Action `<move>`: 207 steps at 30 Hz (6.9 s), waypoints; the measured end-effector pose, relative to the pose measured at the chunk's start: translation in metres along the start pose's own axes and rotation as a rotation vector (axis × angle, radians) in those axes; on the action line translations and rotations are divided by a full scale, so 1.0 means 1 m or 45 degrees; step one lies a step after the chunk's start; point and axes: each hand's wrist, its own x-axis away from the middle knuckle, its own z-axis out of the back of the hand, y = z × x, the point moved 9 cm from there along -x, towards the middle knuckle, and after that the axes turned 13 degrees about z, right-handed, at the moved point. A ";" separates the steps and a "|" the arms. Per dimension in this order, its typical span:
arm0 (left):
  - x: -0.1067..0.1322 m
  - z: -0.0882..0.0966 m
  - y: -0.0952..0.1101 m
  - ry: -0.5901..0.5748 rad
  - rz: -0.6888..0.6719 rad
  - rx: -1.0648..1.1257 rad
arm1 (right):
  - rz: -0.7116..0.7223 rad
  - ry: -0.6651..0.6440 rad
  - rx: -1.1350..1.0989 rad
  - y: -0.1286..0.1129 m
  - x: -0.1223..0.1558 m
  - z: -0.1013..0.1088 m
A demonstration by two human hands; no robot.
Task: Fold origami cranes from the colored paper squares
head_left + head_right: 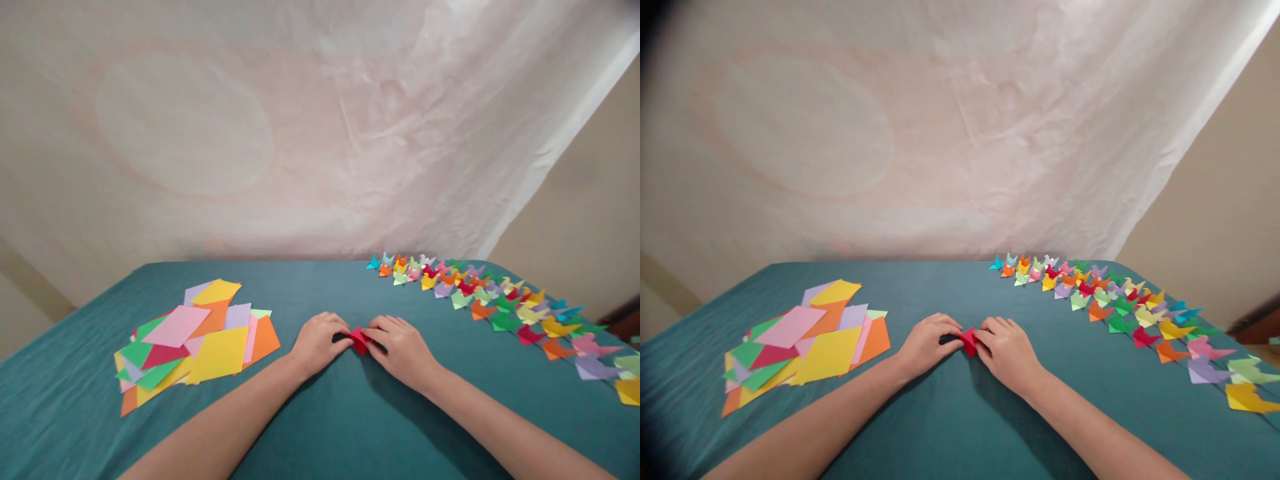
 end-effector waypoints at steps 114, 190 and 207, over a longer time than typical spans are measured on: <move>-0.020 -0.011 -0.012 0.085 0.179 0.215 | -0.291 0.318 -0.428 0.017 -0.001 -0.014; -0.002 -0.003 0.013 0.022 -0.122 -0.206 | -0.076 0.227 -0.405 0.017 0.004 -0.016; 0.003 -0.008 0.022 -0.012 -0.228 -0.390 | 0.090 0.175 -0.241 0.002 0.004 -0.013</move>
